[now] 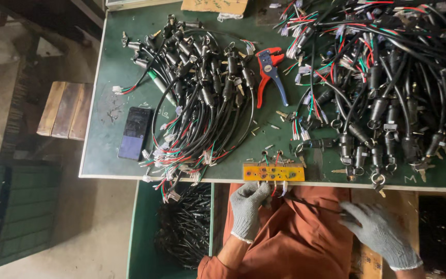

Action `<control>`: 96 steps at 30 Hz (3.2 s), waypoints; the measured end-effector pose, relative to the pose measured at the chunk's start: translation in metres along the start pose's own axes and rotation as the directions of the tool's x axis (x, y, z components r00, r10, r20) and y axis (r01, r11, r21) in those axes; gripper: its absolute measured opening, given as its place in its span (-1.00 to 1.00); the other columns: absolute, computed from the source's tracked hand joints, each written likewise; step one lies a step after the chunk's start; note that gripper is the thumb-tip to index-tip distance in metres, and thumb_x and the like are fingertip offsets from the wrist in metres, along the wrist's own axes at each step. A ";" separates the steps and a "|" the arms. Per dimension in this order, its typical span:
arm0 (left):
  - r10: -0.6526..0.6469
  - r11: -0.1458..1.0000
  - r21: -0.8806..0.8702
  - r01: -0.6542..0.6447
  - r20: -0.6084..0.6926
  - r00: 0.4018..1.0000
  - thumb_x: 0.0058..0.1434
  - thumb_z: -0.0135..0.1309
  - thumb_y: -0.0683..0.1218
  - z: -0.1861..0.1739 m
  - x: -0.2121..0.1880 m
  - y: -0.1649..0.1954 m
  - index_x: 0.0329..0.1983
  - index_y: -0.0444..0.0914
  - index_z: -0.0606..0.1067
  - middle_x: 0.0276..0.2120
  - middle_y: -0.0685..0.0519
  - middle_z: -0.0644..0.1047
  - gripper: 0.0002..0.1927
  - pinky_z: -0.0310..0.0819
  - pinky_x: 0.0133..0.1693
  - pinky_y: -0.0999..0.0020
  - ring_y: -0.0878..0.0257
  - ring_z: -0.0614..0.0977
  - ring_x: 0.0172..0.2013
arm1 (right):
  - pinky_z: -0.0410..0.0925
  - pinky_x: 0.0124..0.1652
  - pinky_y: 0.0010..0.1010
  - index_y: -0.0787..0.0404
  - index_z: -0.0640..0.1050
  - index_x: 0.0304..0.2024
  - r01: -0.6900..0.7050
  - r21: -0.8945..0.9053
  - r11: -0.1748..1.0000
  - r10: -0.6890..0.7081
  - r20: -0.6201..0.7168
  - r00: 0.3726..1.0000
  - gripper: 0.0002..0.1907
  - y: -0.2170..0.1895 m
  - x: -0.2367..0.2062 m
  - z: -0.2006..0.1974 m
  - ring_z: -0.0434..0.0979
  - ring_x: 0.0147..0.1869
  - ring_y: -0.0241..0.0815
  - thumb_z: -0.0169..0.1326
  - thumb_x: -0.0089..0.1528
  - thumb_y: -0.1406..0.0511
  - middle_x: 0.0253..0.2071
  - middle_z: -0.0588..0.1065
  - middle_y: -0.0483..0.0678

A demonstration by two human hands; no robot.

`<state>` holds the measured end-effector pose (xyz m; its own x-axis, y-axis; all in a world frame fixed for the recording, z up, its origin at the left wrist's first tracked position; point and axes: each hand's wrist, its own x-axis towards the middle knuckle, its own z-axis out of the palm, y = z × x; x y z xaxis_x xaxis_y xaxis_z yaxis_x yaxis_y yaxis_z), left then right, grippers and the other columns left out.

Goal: The person inserts keys into a yellow multi-key tester and turns them while handling various wires and connectors on a cluttered workbench. Another person uses a smartphone nearby. The camera wearer continues testing keys and manipulating wires throughout the clip.

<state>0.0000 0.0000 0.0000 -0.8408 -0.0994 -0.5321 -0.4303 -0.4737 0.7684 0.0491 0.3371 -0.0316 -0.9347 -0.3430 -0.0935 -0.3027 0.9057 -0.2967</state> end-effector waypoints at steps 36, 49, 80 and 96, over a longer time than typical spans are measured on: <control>0.339 0.450 0.504 -0.737 0.667 0.663 0.06 0.13 -0.21 -0.016 -0.020 -0.013 -0.37 -0.17 0.57 -0.53 -0.08 0.50 -0.91 0.42 -0.46 0.17 -0.04 0.52 -0.55 | 0.45 -0.06 -0.42 0.30 0.63 -0.14 0.008 0.787 0.617 0.230 -0.190 0.955 -0.79 -0.157 0.043 -0.020 0.66 -0.06 -0.25 0.23 0.15 0.45 -0.19 0.65 -0.03; 0.364 0.270 0.537 -0.799 0.711 0.601 0.00 0.19 -0.15 -0.021 0.008 -0.012 -0.31 -0.11 0.61 -0.58 0.00 0.50 -0.84 0.38 -0.45 0.13 0.00 0.56 -0.53 | 0.35 -0.29 -0.23 0.24 0.58 -0.25 0.199 0.369 0.908 -0.074 -0.325 0.943 -0.84 -0.146 0.061 -0.014 0.48 -0.33 -0.02 0.23 0.10 0.40 -0.40 0.47 -0.02; 0.463 -0.363 0.550 -0.752 0.807 0.366 0.33 0.12 -0.02 -0.007 -0.008 0.081 0.32 -0.27 0.35 0.06 -0.08 0.51 -0.47 0.39 0.02 -0.06 -0.06 0.54 0.02 | 0.41 -0.32 -0.37 0.29 0.61 -0.15 0.142 0.852 0.505 -0.101 -0.105 0.989 -0.73 -0.085 0.057 -0.105 0.59 -0.32 -0.20 0.12 0.22 0.23 -0.34 0.60 -0.06; 0.913 -0.091 0.995 0.045 0.065 0.403 -0.07 0.53 0.20 -0.189 0.084 0.180 0.52 -0.33 0.05 0.42 -0.24 0.25 0.26 0.06 0.37 -0.08 -0.22 0.26 0.37 | 0.43 0.08 -0.29 0.31 0.60 -0.06 -0.042 0.455 0.889 0.214 -0.333 0.918 -0.87 -0.071 0.083 -0.039 0.61 0.00 -0.02 0.14 0.43 0.34 -0.09 0.59 0.09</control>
<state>-0.0855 -0.2592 0.0263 -0.7529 -0.4154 0.5105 -0.3257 0.9092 0.2594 -0.0137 0.2538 0.0189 -0.9852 -0.0383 0.1670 -0.1448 0.7066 -0.6927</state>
